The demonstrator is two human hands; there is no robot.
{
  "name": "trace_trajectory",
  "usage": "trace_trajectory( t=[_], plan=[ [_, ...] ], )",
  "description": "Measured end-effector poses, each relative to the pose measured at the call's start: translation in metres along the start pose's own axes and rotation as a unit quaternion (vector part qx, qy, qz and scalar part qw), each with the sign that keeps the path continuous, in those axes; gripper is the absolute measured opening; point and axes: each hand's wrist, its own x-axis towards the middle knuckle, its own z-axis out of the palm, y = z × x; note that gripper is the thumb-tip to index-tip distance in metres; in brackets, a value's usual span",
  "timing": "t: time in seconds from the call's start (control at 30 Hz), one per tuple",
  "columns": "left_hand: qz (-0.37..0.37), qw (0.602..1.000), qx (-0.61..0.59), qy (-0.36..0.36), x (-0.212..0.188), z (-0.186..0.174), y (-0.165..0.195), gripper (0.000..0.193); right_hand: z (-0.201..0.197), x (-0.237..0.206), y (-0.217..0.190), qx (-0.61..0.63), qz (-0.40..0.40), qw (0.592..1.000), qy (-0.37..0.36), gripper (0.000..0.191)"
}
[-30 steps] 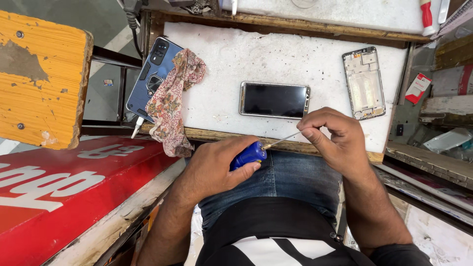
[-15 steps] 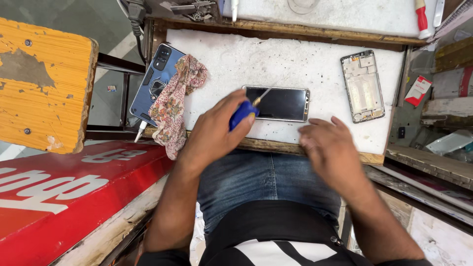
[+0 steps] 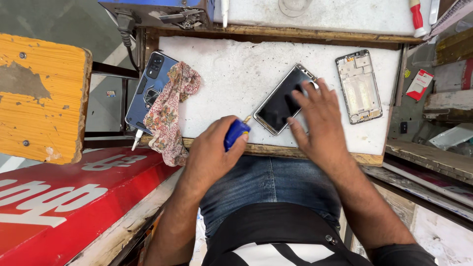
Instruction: The person works on a smartphone at a repair bench. They wipe the phone with a patterned cloth, open a small bottle and dampen the cloth, then use a blue handheld tool to work along the edge of the phone screen while holding the phone steady, and continue wiping the device.
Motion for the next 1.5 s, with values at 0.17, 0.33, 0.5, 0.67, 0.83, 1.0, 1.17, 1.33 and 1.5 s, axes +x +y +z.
trace_trajectory(
  t=[0.17,0.33,0.5,0.67,0.83,1.0,1.17,1.33,1.5],
  plan=[
    [0.006,0.991,0.137,0.0,-0.018,-0.009,0.0,0.042,0.01,-0.001,-0.008,-0.047,-0.024,0.996,-0.066,0.078],
    [0.032,0.982,0.187,0.021,-0.032,-0.006,-0.002,0.044,0.012,0.0,-0.008,-0.083,-0.033,0.992,-0.085,0.088],
    [0.008,0.981,0.192,0.009,-0.034,-0.001,-0.003,0.044,0.016,-0.001,-0.007,-0.111,-0.025,0.99,-0.088,0.08],
    [-0.006,0.982,0.188,0.0,-0.034,0.0,-0.001,0.046,0.019,-0.002,-0.005,-0.111,-0.027,0.99,-0.086,0.078],
    [-0.034,0.982,0.182,-0.027,-0.034,0.001,0.001,0.047,0.02,-0.003,-0.004,-0.108,-0.026,0.99,-0.085,0.078],
    [-0.055,0.982,0.176,-0.041,-0.033,0.002,0.003,0.048,0.02,-0.003,-0.003,-0.102,-0.025,0.991,-0.088,0.077],
    [-0.041,0.983,0.176,-0.024,-0.034,0.002,0.004,0.048,0.021,-0.003,-0.003,-0.104,-0.027,0.99,-0.088,0.077],
    [-0.035,0.985,0.171,-0.017,-0.033,0.004,0.002,0.047,0.021,-0.003,-0.002,-0.103,-0.025,0.99,-0.091,0.077],
    [-0.014,0.983,0.184,-0.021,-0.032,0.006,0.004,0.046,0.019,-0.003,-0.003,-0.1,-0.025,0.991,-0.091,0.077]
  ],
)
